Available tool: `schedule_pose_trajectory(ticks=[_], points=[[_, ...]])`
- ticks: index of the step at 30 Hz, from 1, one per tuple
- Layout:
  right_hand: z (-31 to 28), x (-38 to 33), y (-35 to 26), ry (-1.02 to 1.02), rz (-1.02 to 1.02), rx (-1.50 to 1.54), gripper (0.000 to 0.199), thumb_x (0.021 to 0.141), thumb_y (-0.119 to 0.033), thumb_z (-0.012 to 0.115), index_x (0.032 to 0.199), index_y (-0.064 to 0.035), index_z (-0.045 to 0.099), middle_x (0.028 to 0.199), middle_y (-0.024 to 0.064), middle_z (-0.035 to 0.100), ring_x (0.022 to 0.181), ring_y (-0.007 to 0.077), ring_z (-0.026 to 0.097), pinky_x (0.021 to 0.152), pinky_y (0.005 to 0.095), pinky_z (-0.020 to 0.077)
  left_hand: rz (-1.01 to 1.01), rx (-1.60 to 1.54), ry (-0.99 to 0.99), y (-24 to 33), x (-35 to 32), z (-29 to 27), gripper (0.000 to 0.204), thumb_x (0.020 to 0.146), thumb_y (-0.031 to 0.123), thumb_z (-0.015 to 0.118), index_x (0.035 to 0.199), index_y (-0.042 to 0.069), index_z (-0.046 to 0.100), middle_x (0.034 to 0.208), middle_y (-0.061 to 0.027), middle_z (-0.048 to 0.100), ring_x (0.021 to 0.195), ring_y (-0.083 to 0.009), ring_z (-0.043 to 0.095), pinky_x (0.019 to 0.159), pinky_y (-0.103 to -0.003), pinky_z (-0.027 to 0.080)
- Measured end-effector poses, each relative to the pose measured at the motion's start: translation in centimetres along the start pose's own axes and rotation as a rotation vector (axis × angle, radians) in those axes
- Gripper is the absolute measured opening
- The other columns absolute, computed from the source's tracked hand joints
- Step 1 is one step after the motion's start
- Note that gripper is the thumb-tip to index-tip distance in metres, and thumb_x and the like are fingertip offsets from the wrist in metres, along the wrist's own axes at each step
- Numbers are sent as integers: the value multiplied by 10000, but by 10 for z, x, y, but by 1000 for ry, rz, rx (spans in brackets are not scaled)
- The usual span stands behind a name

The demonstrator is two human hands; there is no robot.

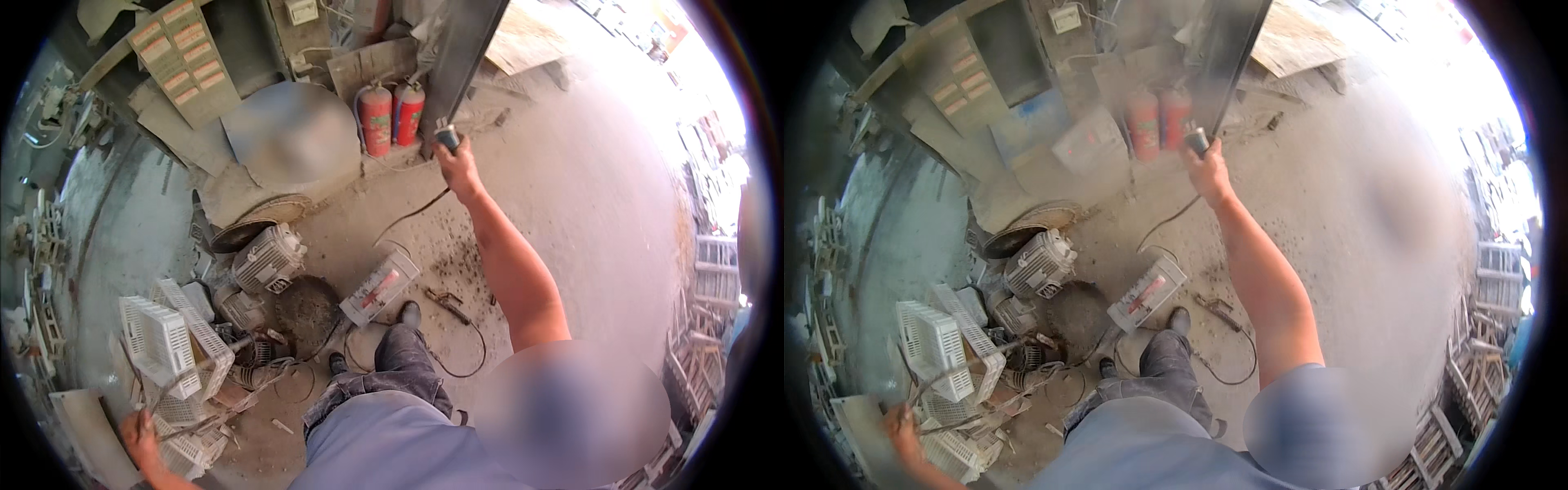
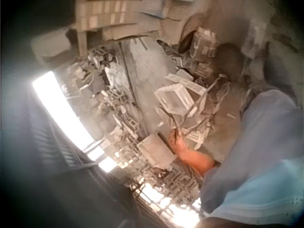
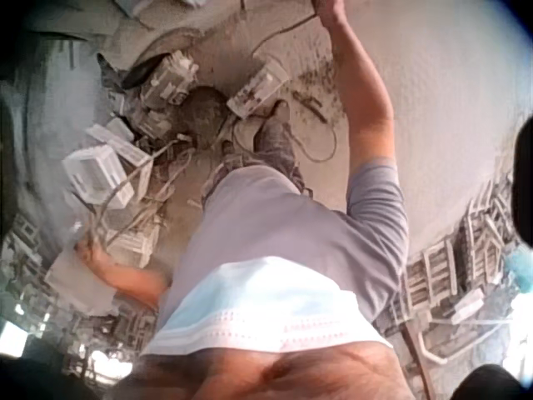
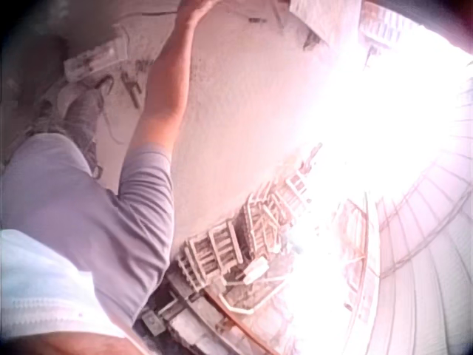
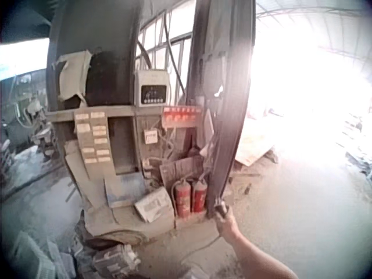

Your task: The person moves a plastic basket and then welds a metal piece on the floor using a welding torch. Sparks are visible during the welding process.

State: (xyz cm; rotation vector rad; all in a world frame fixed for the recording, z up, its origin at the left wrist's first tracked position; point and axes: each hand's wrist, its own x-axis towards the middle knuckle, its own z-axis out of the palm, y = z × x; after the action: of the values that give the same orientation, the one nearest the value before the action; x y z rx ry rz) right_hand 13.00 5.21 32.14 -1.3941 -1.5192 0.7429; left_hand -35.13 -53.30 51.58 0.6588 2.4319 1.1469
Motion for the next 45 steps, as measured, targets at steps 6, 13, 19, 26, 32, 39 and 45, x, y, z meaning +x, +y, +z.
schedule_pose_trajectory(ticks=[6,13,19,26,32,39,45], points=[[58,62,-2,-208,-124,-311,692,906,-277,655,1440,-5,311,1233,311,572,1142,458,574,961,455,477,-471,9,167,28,10,86,290,931,330,666,947,51,587,653,35,443,474,-68,340,413,-257,272],[97,129,-29,-423,-306,-243,819,911,-239,678,1547,-51,198,1312,288,546,1204,419,557,983,437,464,-686,-315,232,-41,49,127,279,934,319,652,833,78,553,565,31,379,401,-107,314,378,-301,267],[153,166,-80,-428,-313,-89,811,888,-252,712,1504,-36,232,1229,257,608,1120,388,615,934,416,477,-861,60,-121,-167,126,180,281,914,348,646,922,79,564,648,-56,467,519,-186,454,477,-369,395],[224,225,-117,-355,-256,-249,601,885,-367,696,1367,-95,461,1180,256,638,1105,442,598,910,482,482,-873,-34,-531,-163,140,253,242,934,337,657,983,102,622,604,-40,459,505,-165,440,456,-355,381],[302,261,-76,-290,-402,-415,600,936,-388,632,1386,-30,464,1135,277,650,1056,449,619,884,489,493,-750,8,-637,-161,154,242,252,955,321,643,844,95,633,553,-16,434,470,-132,411,419,-333,345],[375,253,-6,-410,-196,-584,591,902,-495,620,1220,-5,534,1025,294,669,1011,475,630,857,522,503,-813,41,-553,-160,156,240,403,940,352,656,652,87,560,506,-7,416,443,-127,411,436,-310,318],[442,250,26,-356,-220,-451,548,860,-486,668,1051,28,637,1008,302,667,982,470,637,843,499,513,-1062,-130,-499,-162,150,253,404,904,396,693,634,151,519,502,26,402,432,-103,379,437,-296,284]])
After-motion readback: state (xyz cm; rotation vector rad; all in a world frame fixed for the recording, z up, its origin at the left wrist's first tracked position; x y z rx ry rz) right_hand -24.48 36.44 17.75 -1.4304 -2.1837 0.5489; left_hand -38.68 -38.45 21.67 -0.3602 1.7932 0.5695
